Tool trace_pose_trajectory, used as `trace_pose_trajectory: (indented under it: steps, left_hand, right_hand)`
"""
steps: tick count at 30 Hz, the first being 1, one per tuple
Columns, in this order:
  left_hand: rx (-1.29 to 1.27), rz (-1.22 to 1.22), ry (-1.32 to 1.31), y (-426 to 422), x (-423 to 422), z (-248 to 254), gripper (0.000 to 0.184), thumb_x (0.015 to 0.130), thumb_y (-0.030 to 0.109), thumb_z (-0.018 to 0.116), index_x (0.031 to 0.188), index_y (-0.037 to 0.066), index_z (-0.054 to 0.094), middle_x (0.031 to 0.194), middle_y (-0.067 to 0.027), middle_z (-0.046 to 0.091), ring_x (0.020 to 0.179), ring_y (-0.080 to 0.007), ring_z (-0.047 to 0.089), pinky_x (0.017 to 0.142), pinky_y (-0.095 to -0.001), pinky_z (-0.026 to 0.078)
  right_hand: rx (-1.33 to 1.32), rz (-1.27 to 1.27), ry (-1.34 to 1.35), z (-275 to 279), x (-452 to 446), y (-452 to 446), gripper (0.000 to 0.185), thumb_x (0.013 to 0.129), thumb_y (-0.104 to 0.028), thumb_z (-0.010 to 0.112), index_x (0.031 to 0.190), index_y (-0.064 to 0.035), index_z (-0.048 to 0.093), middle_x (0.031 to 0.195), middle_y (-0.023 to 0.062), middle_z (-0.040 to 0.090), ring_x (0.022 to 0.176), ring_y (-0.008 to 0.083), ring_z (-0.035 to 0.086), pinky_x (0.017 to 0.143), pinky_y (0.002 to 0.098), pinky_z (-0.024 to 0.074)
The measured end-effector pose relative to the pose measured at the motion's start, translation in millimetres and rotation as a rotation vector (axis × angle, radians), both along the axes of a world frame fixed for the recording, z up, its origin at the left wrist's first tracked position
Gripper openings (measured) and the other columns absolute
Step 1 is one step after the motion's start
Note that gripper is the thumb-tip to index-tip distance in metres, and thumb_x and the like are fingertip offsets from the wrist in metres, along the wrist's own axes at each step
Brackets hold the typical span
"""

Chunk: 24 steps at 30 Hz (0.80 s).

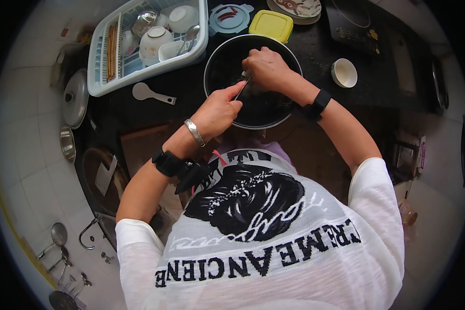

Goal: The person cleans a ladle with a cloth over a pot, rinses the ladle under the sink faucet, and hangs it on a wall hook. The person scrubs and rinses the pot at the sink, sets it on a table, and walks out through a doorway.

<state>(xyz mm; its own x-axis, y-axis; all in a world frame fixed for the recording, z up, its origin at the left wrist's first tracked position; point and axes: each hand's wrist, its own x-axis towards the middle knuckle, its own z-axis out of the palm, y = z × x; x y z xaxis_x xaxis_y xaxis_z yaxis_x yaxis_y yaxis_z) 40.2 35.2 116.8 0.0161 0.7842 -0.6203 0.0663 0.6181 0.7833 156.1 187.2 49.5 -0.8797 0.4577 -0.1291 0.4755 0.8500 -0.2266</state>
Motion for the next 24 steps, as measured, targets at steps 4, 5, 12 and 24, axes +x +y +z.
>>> trace_pose_trajectory:
  steps: [4, 5, 12, 24]
  left_hand:
    - [-0.037, 0.036, -0.113, -4.4, -6.1, 9.2, 0.055, 0.091, 0.004, 0.047, 0.144, 0.01, 0.036, 0.061, 0.0088, 0.037, 0.049, -0.0011, 0.033, 0.044, -0.0177, 0.03]
    - [-0.047, 0.039, -0.118, -6.3, -6.9, 10.0, 0.054, 0.091, 0.005, 0.047, 0.144, 0.01, 0.036, 0.061, 0.0087, 0.036, 0.049, -0.001, 0.032, 0.043, -0.0175, 0.029]
    - [-0.18, 0.107, -0.354, -7.2, -17.3, 27.0, 0.053, 0.094, 0.006, 0.045, 0.145, 0.009, 0.033, 0.058, 0.0087, 0.032, 0.042, -0.0008, 0.026, 0.034, -0.0171, 0.021]
    - [-0.085, 0.264, -0.751, -26.8, -27.4, 17.2, 0.052, 0.096, 0.005, 0.042, 0.146, 0.01, 0.028, 0.055, 0.0074, 0.026, 0.037, -0.0009, 0.023, 0.031, -0.0163, 0.02]
  right_hand:
    - [-0.23, 0.147, 0.118, 14.3, 9.1, 13.4, 0.023, 0.065, -0.002, 0.064, 0.086, -0.011, 0.071, 0.09, 0.01, 0.063, 0.086, 0.0289, 0.062, 0.073, 0.0366, 0.0511]
    - [-0.23, 0.146, 0.118, 12.8, 10.7, 16.0, 0.023, 0.065, -0.002, 0.064, 0.086, -0.011, 0.071, 0.09, 0.01, 0.063, 0.086, 0.0289, 0.062, 0.073, 0.0366, 0.0511]
    - [-0.633, 0.115, 0.469, 13.2, 25.3, 26.9, 0.027, 0.065, 0.008, 0.056, 0.085, -0.0056, 0.069, 0.091, 0.0072, 0.065, 0.087, 0.0216, 0.063, 0.079, 0.0301, 0.0499]
    - [-1.105, -0.502, 1.094, 9.1, 31.8, 4.8, 0.021, 0.073, 0.005, 0.061, 0.091, -0.003, 0.069, 0.097, 0.0045, 0.067, 0.088, 0.0117, 0.061, 0.083, 0.0238, 0.0488]
